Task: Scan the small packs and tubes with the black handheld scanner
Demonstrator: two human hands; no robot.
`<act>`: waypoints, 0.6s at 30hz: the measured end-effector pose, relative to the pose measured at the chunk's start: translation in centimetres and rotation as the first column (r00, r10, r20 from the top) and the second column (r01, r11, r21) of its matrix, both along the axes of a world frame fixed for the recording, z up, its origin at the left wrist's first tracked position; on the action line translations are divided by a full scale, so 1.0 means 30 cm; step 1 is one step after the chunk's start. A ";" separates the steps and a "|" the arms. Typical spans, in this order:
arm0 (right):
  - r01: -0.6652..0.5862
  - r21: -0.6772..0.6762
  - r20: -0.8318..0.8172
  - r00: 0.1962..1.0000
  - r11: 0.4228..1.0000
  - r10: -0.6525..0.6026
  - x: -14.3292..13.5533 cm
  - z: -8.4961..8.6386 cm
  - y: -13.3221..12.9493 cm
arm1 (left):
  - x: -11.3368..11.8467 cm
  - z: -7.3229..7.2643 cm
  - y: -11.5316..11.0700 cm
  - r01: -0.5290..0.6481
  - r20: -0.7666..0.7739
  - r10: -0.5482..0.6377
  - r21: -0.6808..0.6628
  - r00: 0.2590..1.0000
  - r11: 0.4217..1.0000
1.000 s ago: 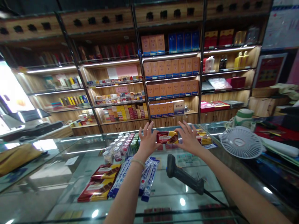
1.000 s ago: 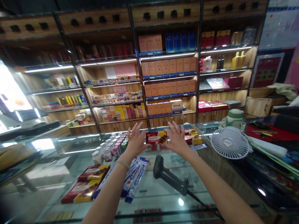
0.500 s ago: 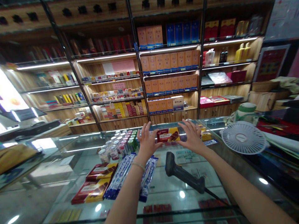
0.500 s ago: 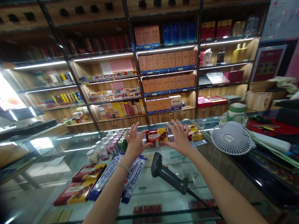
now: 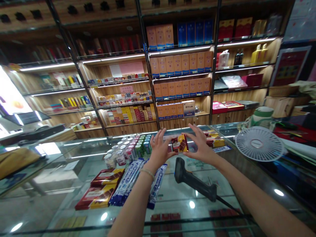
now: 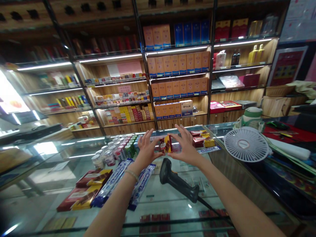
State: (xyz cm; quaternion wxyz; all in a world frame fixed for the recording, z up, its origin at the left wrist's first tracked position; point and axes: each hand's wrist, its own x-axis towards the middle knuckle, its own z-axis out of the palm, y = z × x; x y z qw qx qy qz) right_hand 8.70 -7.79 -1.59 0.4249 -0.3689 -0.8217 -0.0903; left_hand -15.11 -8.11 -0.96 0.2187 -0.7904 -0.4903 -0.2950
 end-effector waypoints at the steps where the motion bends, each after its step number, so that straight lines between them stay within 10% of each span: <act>1: -0.011 0.008 0.001 1.000 1.000 0.011 -0.010 0.002 -0.011 | 0.007 -0.003 -0.001 0.004 -0.008 -0.004 0.002 1.000 1.000; 18: 0.274 0.208 -0.065 0.962 0.939 -0.267 -0.048 -0.017 -0.021 | 0.101 0.047 -0.059 0.006 0.210 -0.008 0.013 0.978 1.000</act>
